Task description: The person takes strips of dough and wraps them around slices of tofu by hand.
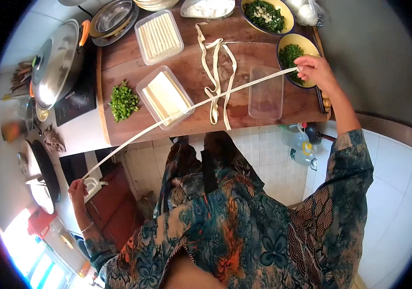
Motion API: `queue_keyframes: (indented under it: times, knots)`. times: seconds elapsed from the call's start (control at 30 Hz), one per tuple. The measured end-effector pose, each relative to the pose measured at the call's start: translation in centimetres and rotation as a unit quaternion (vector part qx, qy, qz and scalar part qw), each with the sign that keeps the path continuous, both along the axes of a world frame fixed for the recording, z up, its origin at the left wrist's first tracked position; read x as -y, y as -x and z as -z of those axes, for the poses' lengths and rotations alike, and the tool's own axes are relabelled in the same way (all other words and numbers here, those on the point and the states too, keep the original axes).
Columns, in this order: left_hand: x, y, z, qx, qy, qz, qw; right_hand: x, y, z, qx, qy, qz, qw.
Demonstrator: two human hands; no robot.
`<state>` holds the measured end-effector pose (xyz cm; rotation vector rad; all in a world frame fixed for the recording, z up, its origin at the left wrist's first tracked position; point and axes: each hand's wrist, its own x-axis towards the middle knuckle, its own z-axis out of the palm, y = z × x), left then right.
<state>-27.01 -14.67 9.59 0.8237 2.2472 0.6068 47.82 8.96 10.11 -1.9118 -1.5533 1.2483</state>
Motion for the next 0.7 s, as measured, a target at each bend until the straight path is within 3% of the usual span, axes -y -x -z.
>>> queue_keyframes:
  times: [0.2,0.37,0.43,0.53,0.63,0.7]
  knots:
    - [0.2,-2.9,-2.0,0.008,-0.008,0.013,1.000,-0.4,-0.4,1.7,-0.002,-0.038,-0.009,0.999]
    - [-3.1,-11.4,-6.7,0.150,-0.091,0.055,0.983,3.1,11.7,-1.4,-0.092,-0.019,-0.121,0.988]
    - [-2.6,-10.2,-6.7,0.172,-0.097,0.144,0.970,5.0,17.0,-3.1,-0.105,-0.039,-0.171,0.979]
    - [-3.3,-11.5,-9.2,0.027,-0.179,0.288,0.940,7.0,23.7,-5.9,-0.146,-0.045,-0.203,0.967]
    - [-2.6,-11.0,-10.7,-0.051,-0.227,0.347,0.909,8.8,30.6,-7.1,-0.171,-0.079,-0.285,0.940]
    - [-1.6,-9.5,-11.9,0.087,-0.222,0.333,0.912,10.6,36.0,-9.0,-0.199,-0.132,-0.333,0.912]
